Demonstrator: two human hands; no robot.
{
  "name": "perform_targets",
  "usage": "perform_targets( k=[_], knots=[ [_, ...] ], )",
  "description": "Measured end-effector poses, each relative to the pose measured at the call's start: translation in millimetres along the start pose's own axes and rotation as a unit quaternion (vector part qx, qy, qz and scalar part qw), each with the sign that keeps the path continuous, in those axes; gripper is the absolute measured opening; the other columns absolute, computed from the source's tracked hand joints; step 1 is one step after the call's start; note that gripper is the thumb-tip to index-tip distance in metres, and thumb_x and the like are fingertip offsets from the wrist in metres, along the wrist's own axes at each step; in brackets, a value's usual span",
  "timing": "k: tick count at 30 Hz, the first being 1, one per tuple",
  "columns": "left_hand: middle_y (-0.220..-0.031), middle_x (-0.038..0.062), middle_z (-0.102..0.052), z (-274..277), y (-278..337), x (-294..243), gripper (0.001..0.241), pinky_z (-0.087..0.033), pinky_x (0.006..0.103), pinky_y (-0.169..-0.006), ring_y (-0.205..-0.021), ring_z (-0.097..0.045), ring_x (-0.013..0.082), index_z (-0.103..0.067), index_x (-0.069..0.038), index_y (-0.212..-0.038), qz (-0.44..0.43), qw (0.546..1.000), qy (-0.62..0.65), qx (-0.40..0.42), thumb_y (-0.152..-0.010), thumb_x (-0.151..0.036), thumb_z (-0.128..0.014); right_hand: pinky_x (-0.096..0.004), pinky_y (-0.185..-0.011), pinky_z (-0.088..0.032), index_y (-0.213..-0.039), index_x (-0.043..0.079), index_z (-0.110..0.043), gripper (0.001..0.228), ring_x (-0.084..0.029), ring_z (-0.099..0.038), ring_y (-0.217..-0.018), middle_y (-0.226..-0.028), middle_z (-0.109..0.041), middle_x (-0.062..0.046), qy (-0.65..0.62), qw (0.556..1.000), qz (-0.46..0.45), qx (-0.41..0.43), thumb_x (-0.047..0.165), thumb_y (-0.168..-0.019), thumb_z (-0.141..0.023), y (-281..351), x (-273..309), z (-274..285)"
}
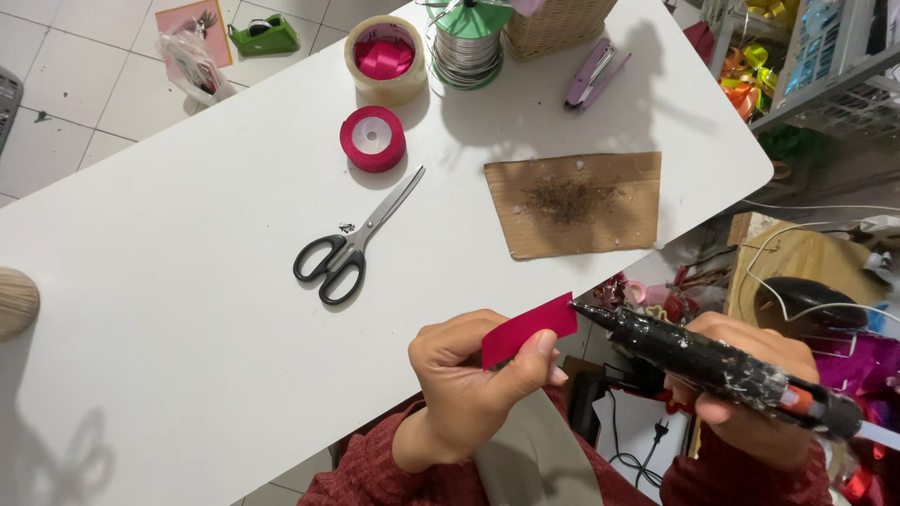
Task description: The person uses a hot glue gun to apply adhesive to a small piece of pink paper, then folds and rolls it into a flower shape. They attach the finished flower to a wooden stick and repeat the process with another piece of paper.
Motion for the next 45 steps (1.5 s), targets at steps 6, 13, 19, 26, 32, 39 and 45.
perform_targets(
  k=[6, 13, 19, 26, 32, 39, 45],
  knots=[
    [-0.055, 0.005, -0.067, -1, -1, 1, 0.022, -0.049, 0.0204, -0.049, -0.047, -0.060, 0.0095, -0.063, -0.007, -0.058, 0.002, 1.000, -0.013, 0.010, -0.080, -0.009, -0.067, -0.016, -0.037, -0.041, -0.047, 0.012, -0.049, 0.057, -0.007, -0.053, -0.040, -0.047, -0.054, 0.004, -0.021, 0.999, -0.013, -0.022, 0.061, -0.076, -0.044, -7, 7, 0],
    [-0.053, 0.004, -0.065, -1, -3, 2, 0.023, -0.051, 0.0199, -0.048, -0.047, -0.063, 0.0106, -0.063, -0.006, -0.057, 0.016, 1.000, -0.011, 0.012, -0.079, -0.010, -0.067, -0.013, -0.036, -0.047, -0.044, 0.013, -0.048, 0.057, -0.005, -0.056, -0.039, -0.044, -0.054, 0.006, -0.011, 1.000, 0.022, -0.016, 0.059, -0.077, -0.041, -7, 9, -2],
    [-0.055, 0.012, -0.063, -1, 2, 26, 0.024, -0.056, 0.0270, -0.039, -0.045, -0.067, 0.0224, -0.063, 0.001, -0.058, 0.104, 0.989, 0.099, 0.019, -0.079, -0.009, -0.069, -0.018, -0.033, -0.042, -0.041, 0.012, -0.045, 0.055, -0.009, -0.049, -0.032, -0.037, -0.048, 0.003, 0.008, 0.980, 0.179, -0.084, 0.052, -0.078, -0.042, 2, -14, 8],
    [-0.052, 0.011, -0.064, 11, -6, 35, 0.021, -0.055, 0.0258, -0.045, -0.043, -0.065, 0.0193, -0.066, 0.001, -0.059, 0.115, 0.988, 0.098, -0.011, -0.078, -0.008, -0.069, -0.012, -0.037, -0.057, -0.094, 0.010, -0.054, 0.069, -0.004, -0.064, -0.041, -0.067, -0.063, 0.001, -0.222, 0.973, -0.055, -0.024, 0.078, -0.087, -0.053, -8, -64, 24],
    [-0.052, 0.012, -0.063, 14, -9, 44, 0.019, -0.054, 0.0275, -0.041, -0.040, -0.062, 0.0195, -0.067, 0.002, -0.062, 0.131, 0.985, 0.107, -0.040, -0.078, -0.008, -0.069, -0.032, -0.045, -0.054, -0.099, 0.001, -0.052, 0.048, -0.019, -0.059, -0.052, -0.079, -0.059, -0.009, -0.330, 0.894, -0.304, 0.000, 0.047, -0.090, -0.061, -37, -227, -16],
    [-0.049, 0.011, -0.062, 14, -6, 48, 0.021, -0.053, 0.0271, -0.041, -0.039, -0.060, 0.0183, -0.066, 0.001, -0.062, 0.120, 0.985, 0.110, -0.056, -0.079, -0.010, -0.069, -0.027, -0.043, -0.045, -0.068, 0.000, -0.059, 0.044, -0.019, -0.051, -0.044, -0.057, -0.056, -0.012, -0.088, 0.881, -0.462, -0.059, 0.035, -0.095, -0.066, -51, -237, -35],
    [-0.056, 0.011, -0.065, 13, -3, 54, 0.020, -0.053, 0.0259, -0.039, -0.040, -0.063, 0.0198, -0.066, 0.001, -0.063, 0.115, 0.983, 0.121, -0.076, -0.079, -0.010, -0.070, -0.049, -0.078, -0.043, -0.097, 0.009, -0.076, 0.042, -0.040, -0.058, -0.097, -0.103, -0.065, -0.020, 0.325, 0.873, -0.355, -0.077, 0.050, -0.090, -0.068, -55, -191, -5]
  ],
)
Point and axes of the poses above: each hand's wrist, its own y-axis away from the middle knuckle, its own z-axis out of the back of the hand, x = y × z, the point moved 10 cm from there along -y, towards the middle knuckle
